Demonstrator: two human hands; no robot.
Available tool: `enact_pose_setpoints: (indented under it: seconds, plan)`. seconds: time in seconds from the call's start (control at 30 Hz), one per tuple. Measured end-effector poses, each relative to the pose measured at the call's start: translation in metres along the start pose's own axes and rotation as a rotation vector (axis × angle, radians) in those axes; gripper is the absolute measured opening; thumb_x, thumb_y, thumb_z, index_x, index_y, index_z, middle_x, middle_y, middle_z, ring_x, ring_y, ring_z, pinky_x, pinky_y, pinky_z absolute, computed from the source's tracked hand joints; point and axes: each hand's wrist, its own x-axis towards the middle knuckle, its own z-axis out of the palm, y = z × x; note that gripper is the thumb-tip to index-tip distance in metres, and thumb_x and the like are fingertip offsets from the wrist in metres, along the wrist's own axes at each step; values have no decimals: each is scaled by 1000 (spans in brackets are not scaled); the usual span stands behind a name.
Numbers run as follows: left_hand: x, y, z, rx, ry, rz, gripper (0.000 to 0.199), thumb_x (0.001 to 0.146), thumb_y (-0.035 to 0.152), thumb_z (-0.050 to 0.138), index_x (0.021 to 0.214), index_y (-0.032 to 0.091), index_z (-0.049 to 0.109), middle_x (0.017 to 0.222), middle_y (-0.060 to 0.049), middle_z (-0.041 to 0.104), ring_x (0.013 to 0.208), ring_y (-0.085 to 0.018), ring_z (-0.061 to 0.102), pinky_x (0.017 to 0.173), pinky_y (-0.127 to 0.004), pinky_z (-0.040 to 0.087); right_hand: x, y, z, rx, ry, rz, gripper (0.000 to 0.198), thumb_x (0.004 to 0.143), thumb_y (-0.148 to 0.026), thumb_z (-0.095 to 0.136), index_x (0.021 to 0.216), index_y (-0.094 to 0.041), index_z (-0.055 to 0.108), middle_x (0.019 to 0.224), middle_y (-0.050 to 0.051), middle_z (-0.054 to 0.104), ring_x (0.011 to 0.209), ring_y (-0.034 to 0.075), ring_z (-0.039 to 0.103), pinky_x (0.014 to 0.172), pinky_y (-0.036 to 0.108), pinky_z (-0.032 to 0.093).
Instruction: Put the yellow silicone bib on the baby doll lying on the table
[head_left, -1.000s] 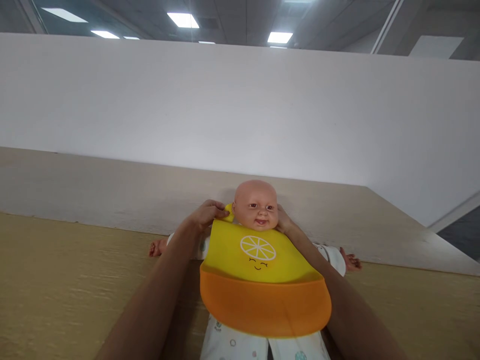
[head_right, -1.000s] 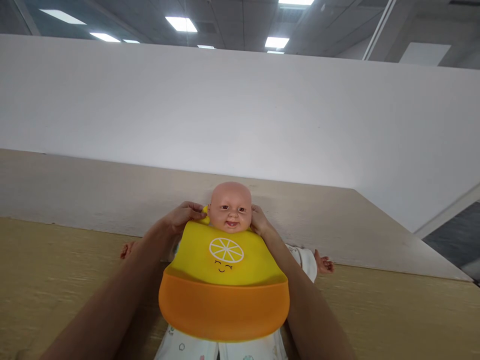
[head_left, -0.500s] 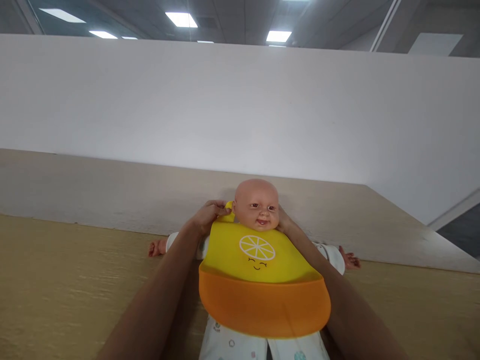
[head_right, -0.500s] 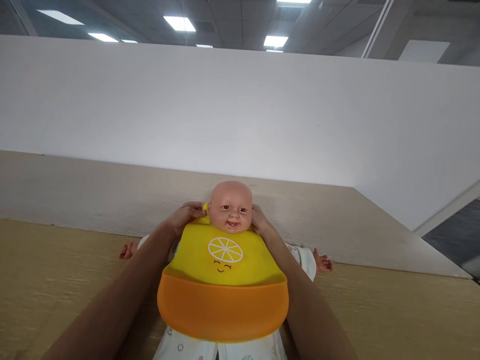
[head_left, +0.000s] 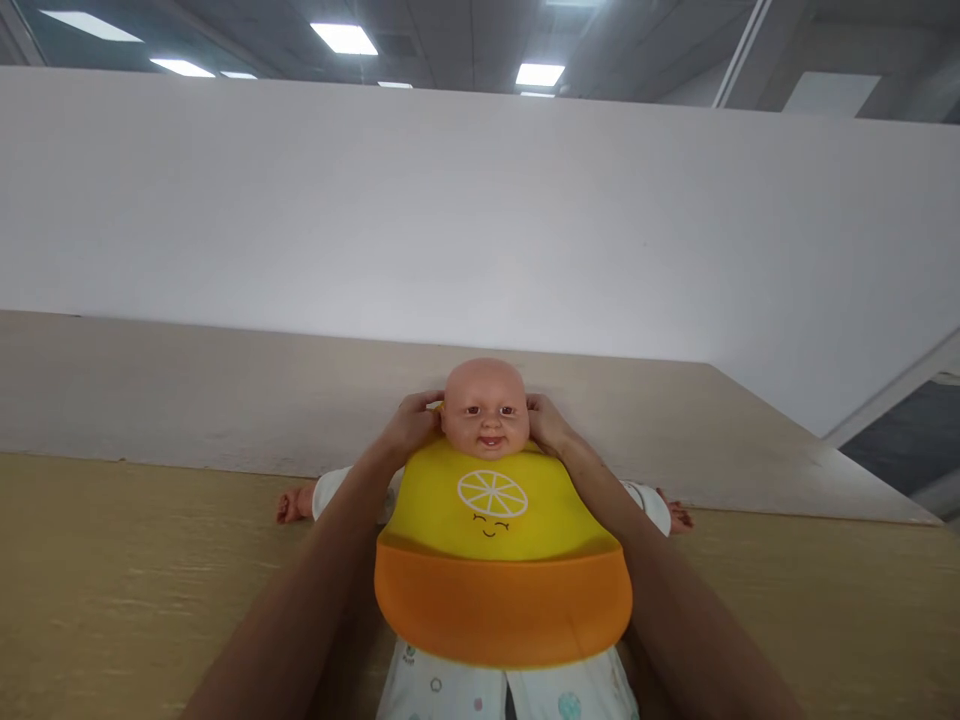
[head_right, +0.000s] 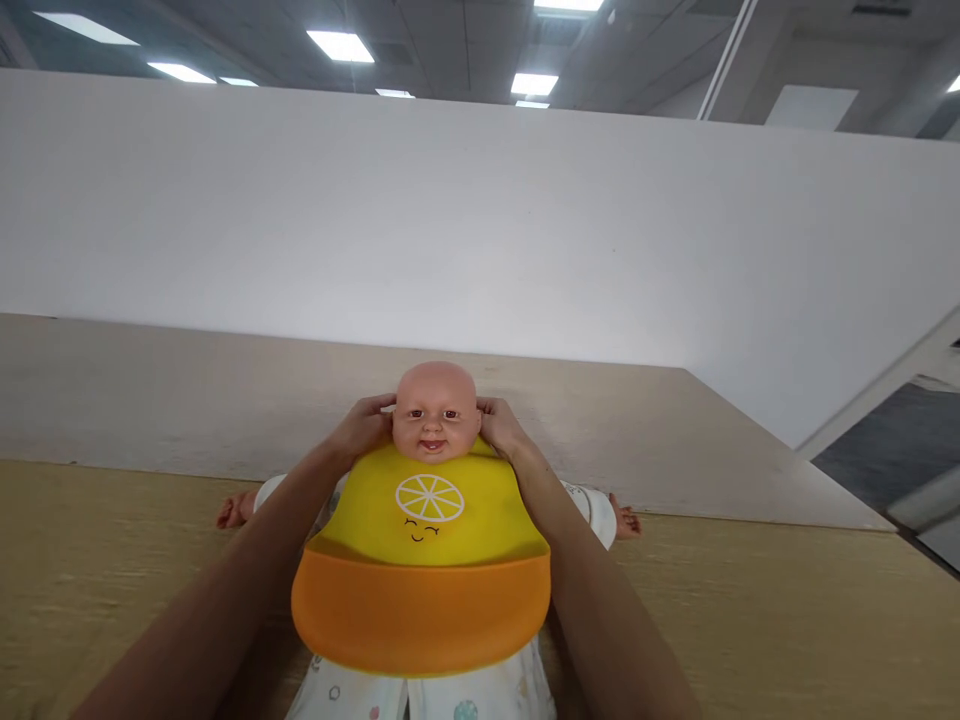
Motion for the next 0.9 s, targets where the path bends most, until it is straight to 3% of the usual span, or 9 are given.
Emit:
enact_pose_setpoints:
  seconds: [0.13,0.23,0.43,0.67,0.8,0.9]
  plan:
    - [2,0,-4,-16,9,-33,36,53,16,53,85,13,68,65,-2,64,55,-16,58,52,-26,43,-11,-18,-11,148,-92,83,54,54,-29,57,104,-8,61,88,7,63,71,5,54,69,14,45]
    - [0,1,-3,-70,13,-48,36,53,16,56,86,13,69,65,-2,65,55,-17,59,53,-27,45,-14,-26,-15,80,-82,118,58,55,-26,56,109,-7,59,89,8,63,68,5,54,63,11,42]
    - [-3,3,0,-107,54,-97,33,54,21,61,84,11,69,60,-2,64,51,-16,57,51,-27,46,-1,-20,-9,-189,124,15,40,62,-12,43,96,-5,64,85,3,63,67,2,53,60,7,38]
    - [-1,3,2,27,165,-13,31,50,19,58,78,12,70,59,0,64,49,-12,54,50,-23,43,6,-14,-12,-397,213,-48,32,62,-9,42,83,-5,66,79,1,63,65,0,51,57,4,34]
    - [2,4,1,162,253,59,28,50,19,55,73,12,70,58,0,63,51,-11,52,50,-21,40,3,-17,-15,-284,168,64,36,64,-14,44,91,-5,66,82,3,63,60,0,50,53,5,34]
    - [3,5,0,179,231,67,23,53,22,54,69,13,69,57,0,61,54,-12,52,51,-21,39,1,-18,-14,-138,115,152,45,63,-19,49,103,-8,64,84,4,63,59,2,51,53,8,36]
